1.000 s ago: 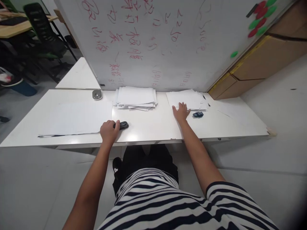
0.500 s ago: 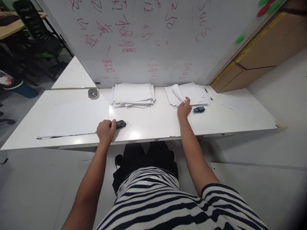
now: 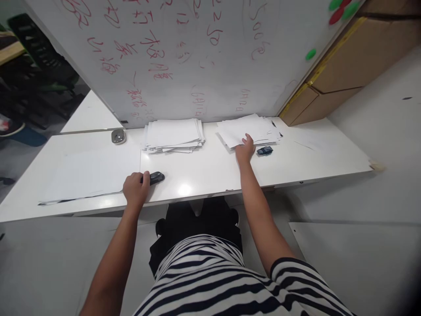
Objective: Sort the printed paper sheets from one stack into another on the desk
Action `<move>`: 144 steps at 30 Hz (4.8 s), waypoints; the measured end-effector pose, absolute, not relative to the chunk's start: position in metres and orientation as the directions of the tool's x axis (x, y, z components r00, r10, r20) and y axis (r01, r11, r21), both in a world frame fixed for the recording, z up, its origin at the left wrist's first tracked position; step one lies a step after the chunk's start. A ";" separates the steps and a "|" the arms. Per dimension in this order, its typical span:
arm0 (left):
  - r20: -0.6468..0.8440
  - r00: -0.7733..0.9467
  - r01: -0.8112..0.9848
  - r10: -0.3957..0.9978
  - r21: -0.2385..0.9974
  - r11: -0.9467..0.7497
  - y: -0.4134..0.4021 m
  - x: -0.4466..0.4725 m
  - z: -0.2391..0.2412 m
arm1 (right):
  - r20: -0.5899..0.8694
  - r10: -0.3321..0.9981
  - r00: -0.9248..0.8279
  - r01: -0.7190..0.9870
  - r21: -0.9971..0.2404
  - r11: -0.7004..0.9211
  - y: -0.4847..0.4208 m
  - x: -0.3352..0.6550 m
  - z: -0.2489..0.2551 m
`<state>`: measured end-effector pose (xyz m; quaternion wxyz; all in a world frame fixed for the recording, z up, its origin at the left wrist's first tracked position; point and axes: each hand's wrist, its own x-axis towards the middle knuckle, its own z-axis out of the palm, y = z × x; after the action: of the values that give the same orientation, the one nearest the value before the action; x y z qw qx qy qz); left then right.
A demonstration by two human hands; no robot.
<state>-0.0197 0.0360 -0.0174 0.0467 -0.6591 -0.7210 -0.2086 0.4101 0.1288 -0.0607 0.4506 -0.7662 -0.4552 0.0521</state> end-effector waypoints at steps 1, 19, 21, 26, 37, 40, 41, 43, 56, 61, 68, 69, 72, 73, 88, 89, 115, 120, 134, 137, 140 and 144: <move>0.340 -0.129 0.970 0.932 0.239 0.047 0.036 -0.019 -0.017 | 0.320 0.761 0.565 0.677 -0.707 -0.205 0.129 0.409 -0.060; 0.325 -0.158 0.963 0.933 0.260 0.072 0.035 -0.017 -0.016 | 0.210 0.837 0.504 0.814 -0.439 -0.380 0.135 0.396 -0.044; 0.327 -0.152 0.962 0.933 0.264 0.064 0.035 -0.018 -0.016 | 0.228 0.823 0.521 0.810 -0.436 -0.392 0.139 0.394 -0.042; 0.333 -0.147 0.959 0.931 0.280 0.051 0.034 -0.018 -0.015 | 0.279 0.787 0.550 0.809 -0.414 -0.418 0.145 0.387 -0.043; 0.326 -0.156 0.961 0.932 0.270 0.066 0.036 -0.018 -0.017 | 0.376 0.786 0.490 0.865 -0.324 -0.384 0.143 0.382 -0.050; 0.320 -0.158 0.959 0.934 0.276 0.068 0.036 -0.018 -0.017 | 0.383 0.778 0.498 0.858 -0.344 -0.380 0.145 0.385 -0.053; 0.315 -0.159 0.958 0.936 0.280 0.069 0.036 -0.017 -0.016 | 0.384 0.776 0.501 0.857 -0.349 -0.380 0.146 0.386 -0.054; 0.302 -0.163 0.956 0.939 0.284 0.074 0.036 -0.017 -0.015 | 0.379 0.778 0.501 0.855 -0.352 -0.380 0.146 0.387 -0.056; 0.311 -0.168 0.953 0.935 0.292 0.074 0.036 -0.019 -0.017 | 0.404 0.797 0.449 0.865 -0.418 -0.276 0.140 0.387 -0.053; 0.347 -0.142 0.957 0.927 0.286 0.040 0.034 -0.021 -0.019 | 0.365 0.755 0.545 0.778 -0.556 -0.293 0.141 0.391 -0.054; 0.363 -0.127 0.959 0.923 0.283 0.021 0.033 -0.023 -0.021 | 0.304 0.726 0.617 0.688 -0.656 -0.310 0.145 0.399 -0.057; 0.365 -0.127 0.960 0.922 0.279 0.022 0.034 -0.024 -0.021 | 0.305 0.727 0.615 0.690 -0.655 -0.309 0.145 0.399 -0.056; 0.379 -0.124 0.963 0.917 0.270 0.019 0.035 -0.024 -0.022 | 0.314 0.726 0.612 0.699 -0.644 -0.311 0.144 0.398 -0.055; 0.383 -0.126 0.962 0.915 0.272 0.019 0.035 -0.024 -0.022 | 0.314 0.727 0.611 0.702 -0.640 -0.314 0.143 0.398 -0.054; 0.530 -0.033 0.936 0.847 0.314 -0.160 0.024 -0.026 -0.021 | 0.407 0.694 0.594 0.698 -0.689 -0.194 0.108 0.361 -0.006; 0.545 -0.006 0.906 0.839 0.359 -0.226 0.018 -0.024 -0.021 | 0.405 0.707 0.580 0.666 -0.736 -0.125 0.098 0.351 0.000; -0.083 0.375 -0.454 0.923 0.852 0.261 -0.039 0.072 -0.003 | -0.264 0.960 0.095 -0.780 -0.619 -0.093 -0.065 0.266 -0.009; -0.128 0.407 -0.474 0.904 0.817 0.329 -0.053 0.065 0.003 | -0.289 0.953 0.087 -0.792 -0.600 -0.110 -0.076 0.263 -0.013; 0.028 -0.179 -0.185 0.984 0.981 -0.061 -0.032 0.051 0.010 | 0.049 0.997 0.054 -0.342 -0.938 0.065 -0.053 0.299 0.003; 0.153 -0.224 -0.075 0.962 0.982 -0.174 -0.022 0.054 0.016 | 0.160 0.987 0.014 -0.042 -0.986 0.160 -0.043 0.306 0.020; 0.235 -0.279 0.080 0.931 0.972 -0.221 -0.018 0.061 0.007 | 0.177 0.977 0.119 0.175 -0.972 0.155 -0.035 0.295 0.019; 0.219 -0.306 0.178 0.926 0.969 -0.170 -0.021 0.069 -0.015 | 0.092 0.974 0.205 0.192 -0.980 0.053 -0.028 0.278 -0.002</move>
<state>0.0693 -0.0213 -0.0152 -0.3202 -0.4942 -0.5588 -0.5839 0.2780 -0.0281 -0.0024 0.5201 -0.5764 -0.5058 0.3761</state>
